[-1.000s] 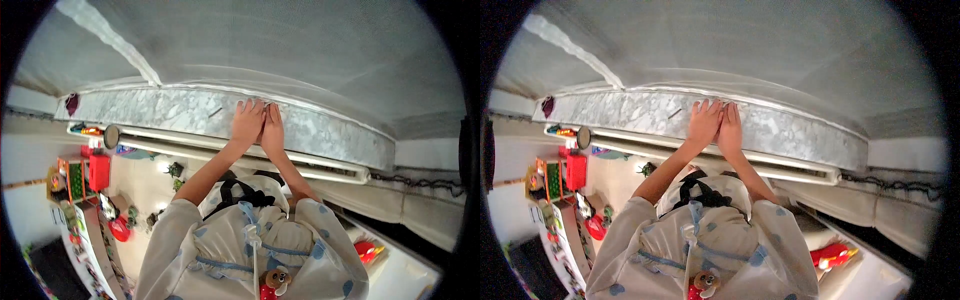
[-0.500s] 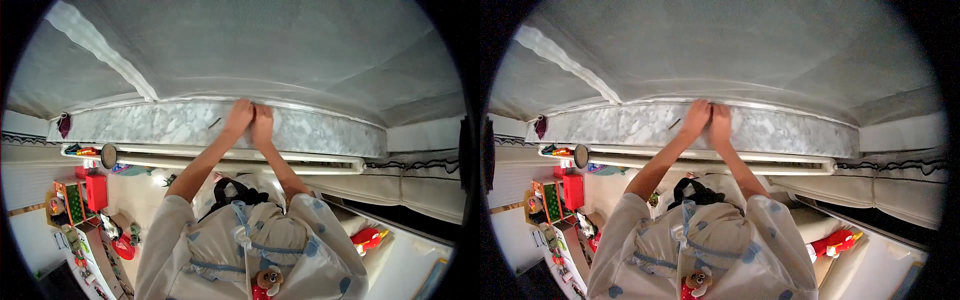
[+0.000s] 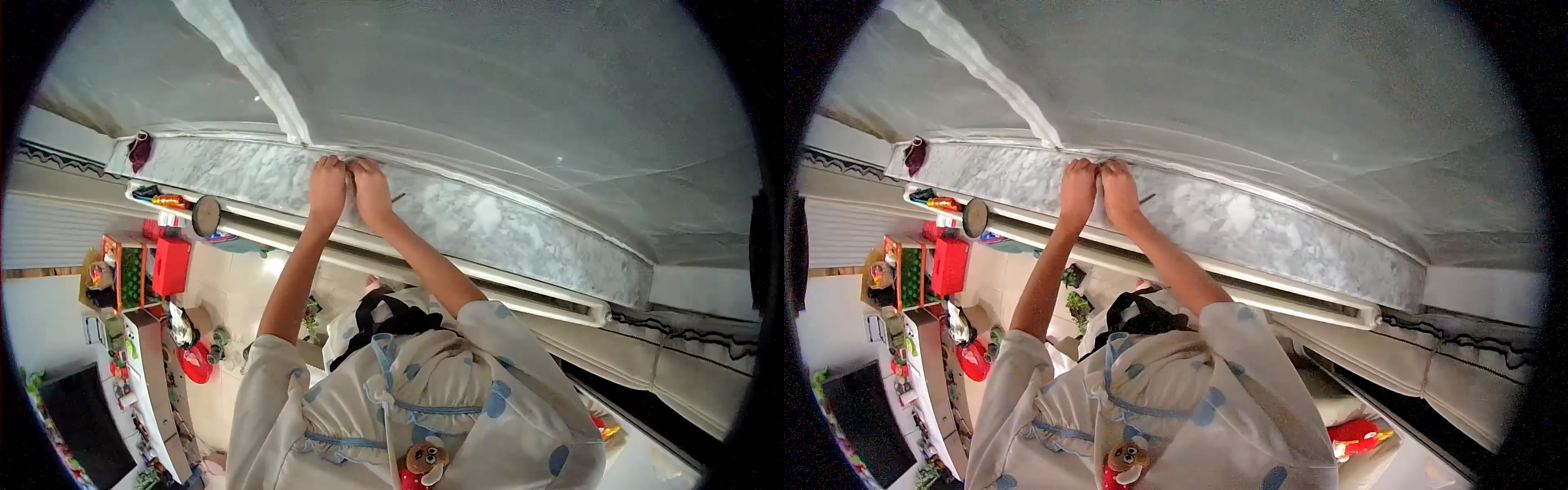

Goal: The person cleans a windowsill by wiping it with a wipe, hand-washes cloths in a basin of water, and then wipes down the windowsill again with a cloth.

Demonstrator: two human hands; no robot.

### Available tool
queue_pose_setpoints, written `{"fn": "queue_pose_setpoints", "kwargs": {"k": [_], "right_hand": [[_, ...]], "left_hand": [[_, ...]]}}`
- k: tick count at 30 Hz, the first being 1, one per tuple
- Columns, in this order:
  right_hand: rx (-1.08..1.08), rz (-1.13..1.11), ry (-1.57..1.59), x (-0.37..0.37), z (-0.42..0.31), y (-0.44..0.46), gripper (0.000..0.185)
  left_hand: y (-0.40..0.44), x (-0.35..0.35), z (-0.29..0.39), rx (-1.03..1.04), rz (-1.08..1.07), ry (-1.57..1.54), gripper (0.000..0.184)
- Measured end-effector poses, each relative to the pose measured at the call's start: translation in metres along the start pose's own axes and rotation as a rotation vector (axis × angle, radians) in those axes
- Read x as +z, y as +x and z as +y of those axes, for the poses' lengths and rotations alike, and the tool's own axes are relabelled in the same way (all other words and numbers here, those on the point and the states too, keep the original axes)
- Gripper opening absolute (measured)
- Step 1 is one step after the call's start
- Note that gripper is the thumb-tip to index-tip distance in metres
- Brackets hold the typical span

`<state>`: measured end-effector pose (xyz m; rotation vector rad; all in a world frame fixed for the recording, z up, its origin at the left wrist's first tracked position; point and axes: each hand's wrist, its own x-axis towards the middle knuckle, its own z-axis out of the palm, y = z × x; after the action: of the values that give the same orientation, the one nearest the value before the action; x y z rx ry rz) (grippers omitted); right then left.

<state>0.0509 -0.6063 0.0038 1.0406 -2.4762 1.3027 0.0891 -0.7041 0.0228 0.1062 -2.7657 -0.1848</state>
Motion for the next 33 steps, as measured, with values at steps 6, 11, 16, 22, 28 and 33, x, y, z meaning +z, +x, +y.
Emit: {"fn": "queue_pose_setpoints", "kwargs": {"k": [6, 11, 16, 22, 28, 33], "right_hand": [[-0.048, -0.003, -0.221, -0.039, 0.003, -0.033, 0.026], [-0.094, -0.012, -0.041, -0.063, 0.011, -0.04, 0.026], [-0.072, 0.061, -0.071, -0.056, 0.014, -0.04, 0.028], [-0.023, 0.1, -0.065, -0.082, 0.01, -0.069, 0.049], [0.012, -0.045, -0.465, -0.143, 0.024, -0.122, 0.041], [-0.097, -0.169, -0.272, -0.161, 0.03, -0.109, 0.033]], "left_hand": [[-0.021, 0.006, 0.04, 0.007, 0.091, -0.247, 0.026], [-0.015, 0.002, 0.053, 0.014, -0.007, -0.219, 0.029], [-0.007, 0.001, 0.049, 0.035, 0.021, -0.182, 0.02], [-0.021, -0.024, 0.078, 0.102, 0.136, -0.385, 0.022], [-0.048, 0.0, 0.121, 0.27, 0.03, -0.509, 0.024], [-0.048, 0.017, 0.13, 0.33, 0.059, -0.603, 0.027]]}}
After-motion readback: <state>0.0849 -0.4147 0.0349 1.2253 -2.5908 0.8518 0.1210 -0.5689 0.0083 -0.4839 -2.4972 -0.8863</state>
